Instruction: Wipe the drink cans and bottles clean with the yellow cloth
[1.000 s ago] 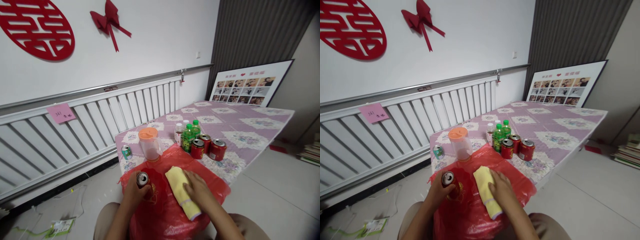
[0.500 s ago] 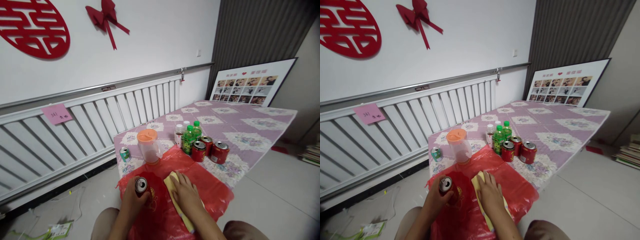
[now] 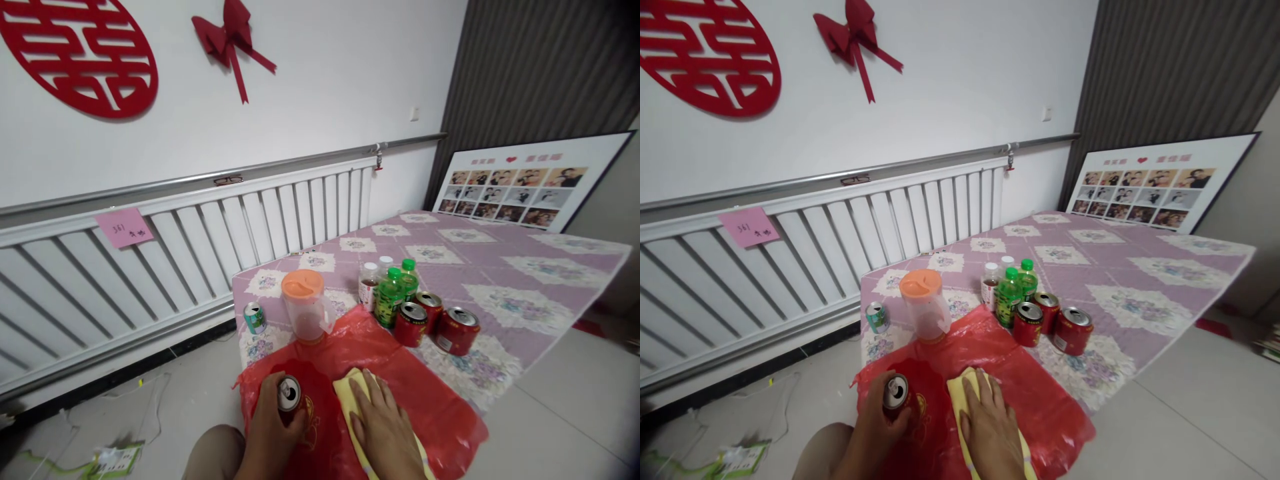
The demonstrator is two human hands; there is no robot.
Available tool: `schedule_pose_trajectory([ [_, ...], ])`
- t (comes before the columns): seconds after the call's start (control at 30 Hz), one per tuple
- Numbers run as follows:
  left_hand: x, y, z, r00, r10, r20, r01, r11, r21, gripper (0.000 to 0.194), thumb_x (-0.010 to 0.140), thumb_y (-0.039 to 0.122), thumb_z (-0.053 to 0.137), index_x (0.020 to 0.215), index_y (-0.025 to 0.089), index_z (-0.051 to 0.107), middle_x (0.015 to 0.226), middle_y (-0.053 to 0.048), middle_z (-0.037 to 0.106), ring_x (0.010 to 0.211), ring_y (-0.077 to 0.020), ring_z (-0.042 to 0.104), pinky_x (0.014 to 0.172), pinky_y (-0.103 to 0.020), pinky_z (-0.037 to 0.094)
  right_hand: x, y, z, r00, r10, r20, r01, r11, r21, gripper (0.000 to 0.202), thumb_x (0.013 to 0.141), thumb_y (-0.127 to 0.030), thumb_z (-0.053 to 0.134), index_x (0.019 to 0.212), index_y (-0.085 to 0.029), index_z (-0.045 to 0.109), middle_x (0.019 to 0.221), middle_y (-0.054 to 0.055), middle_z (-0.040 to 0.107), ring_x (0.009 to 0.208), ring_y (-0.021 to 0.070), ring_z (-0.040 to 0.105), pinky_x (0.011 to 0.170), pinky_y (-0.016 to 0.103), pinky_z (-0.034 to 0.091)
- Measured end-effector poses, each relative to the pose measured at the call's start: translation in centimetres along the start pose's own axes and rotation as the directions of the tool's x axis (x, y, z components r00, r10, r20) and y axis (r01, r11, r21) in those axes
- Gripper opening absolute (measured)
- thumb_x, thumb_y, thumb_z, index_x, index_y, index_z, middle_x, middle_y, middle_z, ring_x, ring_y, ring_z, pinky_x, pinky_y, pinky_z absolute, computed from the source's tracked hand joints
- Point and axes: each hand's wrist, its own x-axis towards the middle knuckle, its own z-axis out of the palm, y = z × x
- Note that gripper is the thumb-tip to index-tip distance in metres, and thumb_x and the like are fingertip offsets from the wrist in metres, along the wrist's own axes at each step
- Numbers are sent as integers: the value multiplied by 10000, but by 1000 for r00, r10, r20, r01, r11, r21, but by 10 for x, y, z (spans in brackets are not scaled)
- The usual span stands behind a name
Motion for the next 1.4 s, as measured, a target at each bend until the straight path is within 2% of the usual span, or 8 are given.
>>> schedule_pose_trajectory([
  [0.33,-4,3,-2,999,-20,35,21,999,-36,558,711,179,667,1263,195,585,1314,-122,669,1222,-311,651,1081,-505,519,-2,0,-3,1000,9,-11,-8,997,78,535,915,-271,501,1444,-263,579,1608,111,427,1448,401,420,1016,610,499],
  [0.5,-6,2,-2,998,-16,55,19,998,-65,623,661,153,670,1278,178,584,1333,-141,663,1280,-337,617,1137,-549,470,-1,9,-3,1000,4,-12,-1,975,220,619,919,-367,534,1521,-232,478,1606,131,430,1466,371,403,1081,596,458],
  [0.73,-11,5,2,991,46,127,-31,993,-116,699,664,178,714,1345,172,556,1384,-162,638,1317,-354,600,1150,-533,478,-20,1,-27,991,-86,-107,126,880,459,763,819,-312,667,1543,-223,444,1606,142,421,1488,358,368,1189,589,332],
  [0.87,-16,17,14,979,127,157,-102,982,-157,772,645,157,718,1389,176,518,1420,-170,612,1340,-362,581,1145,-520,490,-32,-20,-8,988,-136,-77,155,779,607,874,688,-254,762,1517,-232,489,1558,137,494,1429,378,459,1177,562,379],
  [0.93,-19,26,22,981,133,139,-110,981,-162,834,605,137,712,1410,173,497,1424,-173,603,1330,-367,585,1142,-520,491,-37,-26,4,993,-51,-107,108,758,643,834,665,-228,755,1472,-215,547,1497,159,559,1371,394,527,1127,563,446],
  [1.0,-23,36,31,982,149,113,-130,979,-157,865,593,133,699,1429,168,481,1426,-178,594,1329,-371,581,1150,-528,478,-42,-28,9,988,33,-149,78,734,675,679,759,-207,668,1433,-242,589,1435,132,625,1310,359,595,1092,524,495],
  [1.13,-29,58,43,976,175,129,-157,977,-142,851,624,149,703,1445,186,483,1427,-172,592,1329,-362,578,1153,-521,470,-55,-24,-6,969,113,-217,79,695,715,620,830,-178,560,1443,-271,578,1386,88,669,1276,309,628,1083,441,519],
  [1.4,-24,84,44,958,260,122,-248,963,-106,886,647,363,847,1454,222,511,1443,-191,570,1371,-437,511,1129,-574,469,-45,12,-26,948,255,-191,-20,646,763,801,652,-256,702,1432,-191,532,1325,129,696,1232,336,652,1057,448,527],
])
